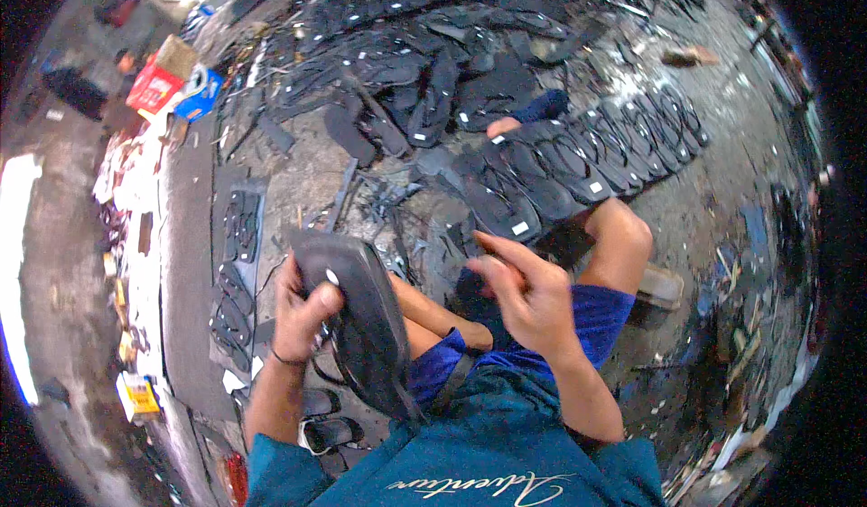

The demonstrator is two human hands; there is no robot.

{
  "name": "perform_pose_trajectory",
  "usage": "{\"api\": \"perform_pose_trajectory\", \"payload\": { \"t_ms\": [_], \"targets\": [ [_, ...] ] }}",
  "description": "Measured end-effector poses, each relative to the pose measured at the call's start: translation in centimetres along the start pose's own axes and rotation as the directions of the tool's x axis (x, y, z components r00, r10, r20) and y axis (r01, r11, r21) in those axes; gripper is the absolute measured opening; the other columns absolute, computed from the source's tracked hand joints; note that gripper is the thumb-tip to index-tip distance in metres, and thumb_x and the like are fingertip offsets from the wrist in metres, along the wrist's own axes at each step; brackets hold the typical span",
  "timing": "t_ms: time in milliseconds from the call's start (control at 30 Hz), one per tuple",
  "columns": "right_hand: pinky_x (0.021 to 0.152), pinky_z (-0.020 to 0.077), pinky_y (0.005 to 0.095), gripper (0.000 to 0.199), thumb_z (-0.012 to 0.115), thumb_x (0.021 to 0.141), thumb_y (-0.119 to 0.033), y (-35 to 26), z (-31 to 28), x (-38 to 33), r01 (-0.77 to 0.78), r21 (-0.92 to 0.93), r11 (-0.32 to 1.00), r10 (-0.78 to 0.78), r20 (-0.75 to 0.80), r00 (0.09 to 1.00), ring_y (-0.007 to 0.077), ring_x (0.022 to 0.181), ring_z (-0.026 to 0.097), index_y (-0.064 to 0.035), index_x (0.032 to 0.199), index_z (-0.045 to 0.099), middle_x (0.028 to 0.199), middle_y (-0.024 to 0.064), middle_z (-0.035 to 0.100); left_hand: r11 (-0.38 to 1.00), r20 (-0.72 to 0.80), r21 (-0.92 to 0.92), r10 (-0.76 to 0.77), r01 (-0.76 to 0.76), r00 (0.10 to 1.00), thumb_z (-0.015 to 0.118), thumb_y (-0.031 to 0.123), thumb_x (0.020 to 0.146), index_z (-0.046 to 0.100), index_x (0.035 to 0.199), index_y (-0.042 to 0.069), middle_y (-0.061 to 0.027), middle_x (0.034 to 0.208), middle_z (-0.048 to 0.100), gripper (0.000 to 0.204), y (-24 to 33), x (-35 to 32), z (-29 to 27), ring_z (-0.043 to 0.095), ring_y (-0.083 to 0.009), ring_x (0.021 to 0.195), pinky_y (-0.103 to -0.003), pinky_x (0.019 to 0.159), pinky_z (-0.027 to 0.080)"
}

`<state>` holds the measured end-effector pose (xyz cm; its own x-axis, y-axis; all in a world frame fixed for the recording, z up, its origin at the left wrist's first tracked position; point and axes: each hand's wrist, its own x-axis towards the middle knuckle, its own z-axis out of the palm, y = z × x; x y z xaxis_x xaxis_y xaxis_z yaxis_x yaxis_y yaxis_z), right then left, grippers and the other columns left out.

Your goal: The person sits on the floor and uses a knife to trim the edges of black flip-flops. They handle the sandals one at a time, scraping the knife along the sole and strap edges, then place the finished items into a pile.

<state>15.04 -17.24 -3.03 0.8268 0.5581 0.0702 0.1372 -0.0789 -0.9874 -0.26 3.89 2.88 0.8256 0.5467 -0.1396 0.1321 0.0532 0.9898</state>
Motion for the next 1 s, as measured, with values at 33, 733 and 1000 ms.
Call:
{"api": "perform_pose_trajectory", "payload": {
  "t_ms": [33,733,1000],
  "targets": [
    [0.058,0.0503,0.0314,0.024,0.066,0.085,-0.012,0.5,-1.3,-1.6,0.093,-0.042,0.995,-0.094,-0.011,0.996,0.0213,0.064,0.064,-0.0013,0.107,0.067,0.084,0.0155,0.068,0.997,0.018,0.033,0.071,-0.071,0.997,0.079,0.030,0.074,0.051,0.117,0.001,-0.0064,0.101,0.065,0.058,1.0,1.0,-0.7,0.063,-0.0166,0.092,-0.031,0.088,0.048],
    [0.056,0.0526,0.0289,0.029,0.074,0.078,-0.017,-0.4,-7.1,-9.7,0.127,-0.298,0.946,-0.005,0.380,0.925,0.0211,0.063,0.065,-0.0039,0.104,0.068,0.082,0.0117,0.068,0.958,0.518,0.186,-0.284,0.218,0.807,0.085,0.017,0.070,0.054,0.121,-0.002,-0.0068,0.115,0.061,0.063,-2.5,-5.0,2.1,0.055,-0.0139,0.107,-0.031,0.097,0.041],
    [0.050,0.0492,0.0236,0.031,0.048,0.098,-0.023,1.2,-7.7,-7.3,-0.065,0.298,0.952,0.145,-0.255,0.956,0.0115,0.059,0.058,-0.0014,0.121,0.054,0.088,0.0145,0.068,0.905,-0.442,-0.397,-0.040,-0.155,0.896,0.066,0.020,0.083,0.059,0.105,0.001,-0.0105,0.103,0.063,0.030,-2.3,-0.7,-1.6,0.061,-0.0228,0.093,-0.033,0.084,0.052]
  ]
}}
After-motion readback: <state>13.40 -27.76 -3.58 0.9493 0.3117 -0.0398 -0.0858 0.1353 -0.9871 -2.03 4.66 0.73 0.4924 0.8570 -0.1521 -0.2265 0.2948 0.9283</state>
